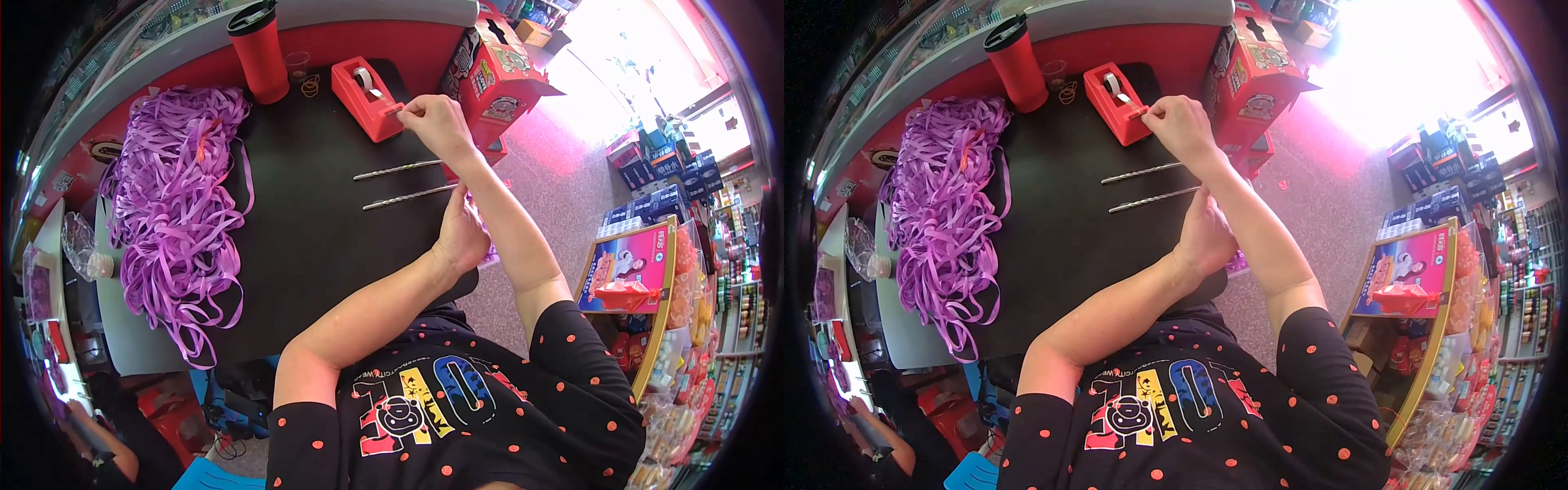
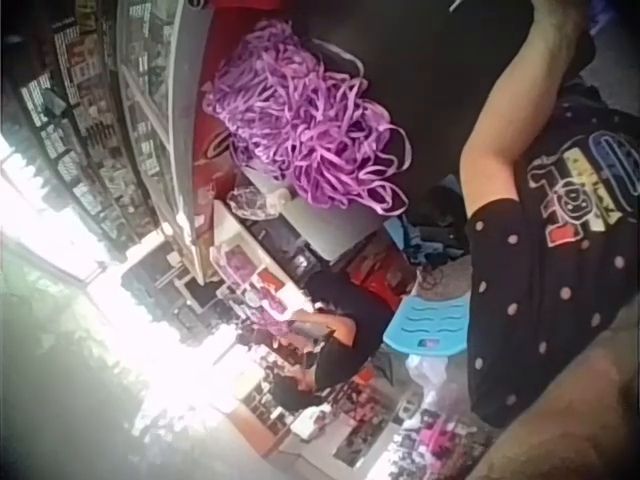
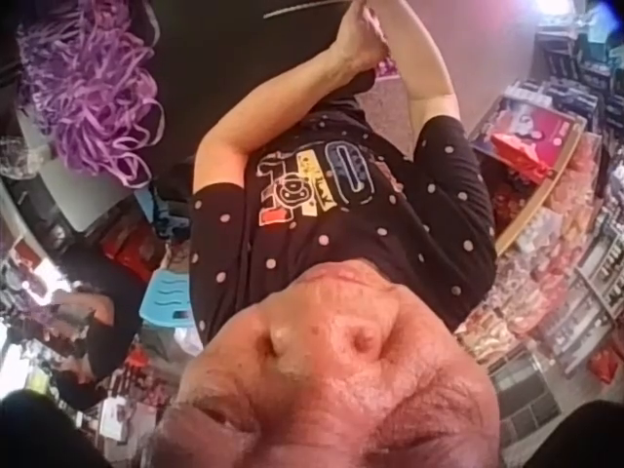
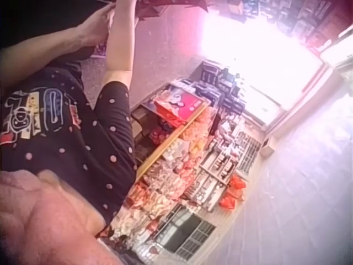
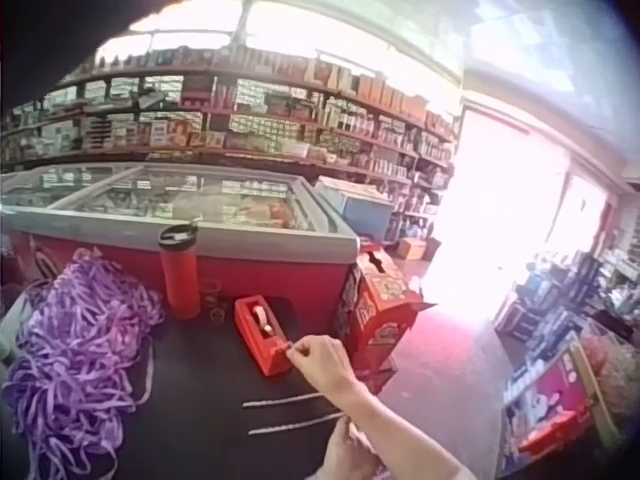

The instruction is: Tying purple ribbons into bows using two metal rods as a guide on a workshop table.

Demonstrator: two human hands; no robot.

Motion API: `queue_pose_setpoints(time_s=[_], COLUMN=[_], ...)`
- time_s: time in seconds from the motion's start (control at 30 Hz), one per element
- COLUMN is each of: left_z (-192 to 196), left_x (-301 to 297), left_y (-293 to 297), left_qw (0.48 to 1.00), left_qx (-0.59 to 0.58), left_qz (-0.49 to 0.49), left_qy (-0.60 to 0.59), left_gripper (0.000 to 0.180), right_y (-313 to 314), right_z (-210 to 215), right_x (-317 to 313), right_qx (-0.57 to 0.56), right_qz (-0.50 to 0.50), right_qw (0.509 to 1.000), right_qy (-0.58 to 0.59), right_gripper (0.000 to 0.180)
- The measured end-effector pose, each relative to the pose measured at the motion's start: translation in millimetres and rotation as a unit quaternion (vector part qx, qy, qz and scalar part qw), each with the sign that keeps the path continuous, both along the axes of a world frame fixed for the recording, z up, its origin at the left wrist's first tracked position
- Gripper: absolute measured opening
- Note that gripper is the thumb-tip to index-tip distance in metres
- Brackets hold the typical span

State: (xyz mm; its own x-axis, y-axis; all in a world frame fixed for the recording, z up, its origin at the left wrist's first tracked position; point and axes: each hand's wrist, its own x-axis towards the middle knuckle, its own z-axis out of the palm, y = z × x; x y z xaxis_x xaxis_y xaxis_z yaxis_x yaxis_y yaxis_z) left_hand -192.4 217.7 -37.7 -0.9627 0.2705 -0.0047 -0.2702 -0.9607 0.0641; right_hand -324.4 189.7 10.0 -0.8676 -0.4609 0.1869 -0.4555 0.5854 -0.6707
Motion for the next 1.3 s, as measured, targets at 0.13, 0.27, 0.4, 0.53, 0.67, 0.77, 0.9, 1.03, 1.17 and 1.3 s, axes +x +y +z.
queue_pose_setpoints(time_s=[0.13,0.27,0.4,0.53,0.67,0.77,0.9,1.03,1.17,1.3], left_z=[1,-12,-18,-26,-22,-22,-18,-14,-19,-23], left_x=[1,-3,-3,-6,-3,-3,-2,-1,-2,-2], left_y=[3,14,16,16,16,14,14,19,16,16], left_qw=[1.0,0.993,0.988,0.991,0.989,0.989,0.988,0.983,0.985,0.981], left_qx=[-0.014,-0.03,-0.068,-0.09,-0.116,-0.125,-0.137,-0.16,-0.149,-0.164], left_qz=[0.019,0.02,0.031,0.029,0.025,0.019,0.014,0.016,0.007,0.017], left_qy=[-0.008,-0.112,-0.136,-0.099,-0.09,-0.075,-0.075,-0.093,-0.086,-0.102], left_gripper=[0.057,0.056,0.045,0.043,0.068,0.082,0.089,0.065,0.083,0.077], right_y=[17,70,123,158,168,169,169,173,170,170], right_z=[-12,-1,9,4,6,4,12,15,23,20], right_x=[1,3,21,35,52,59,70,77,90,105], right_qx=[0.043,-0.089,-0.134,-0.094,-0.032,-0.002,0.056,0.07,0.088,0.076], right_qz=[0.002,0.039,0.051,0.034,0.026,0.035,0.023,0.014,0.002,-0.062], right_qw=[0.997,0.981,0.952,0.967,0.975,0.979,0.983,0.985,0.99,0.993], right_qy=[0.07,-0.17,-0.272,-0.235,-0.218,-0.201,-0.17,-0.156,-0.112,-0.069], right_gripper=[0.022,0.025,0.021,0.019,0.019,0.018,0.025,0.025,0.026,0.029])
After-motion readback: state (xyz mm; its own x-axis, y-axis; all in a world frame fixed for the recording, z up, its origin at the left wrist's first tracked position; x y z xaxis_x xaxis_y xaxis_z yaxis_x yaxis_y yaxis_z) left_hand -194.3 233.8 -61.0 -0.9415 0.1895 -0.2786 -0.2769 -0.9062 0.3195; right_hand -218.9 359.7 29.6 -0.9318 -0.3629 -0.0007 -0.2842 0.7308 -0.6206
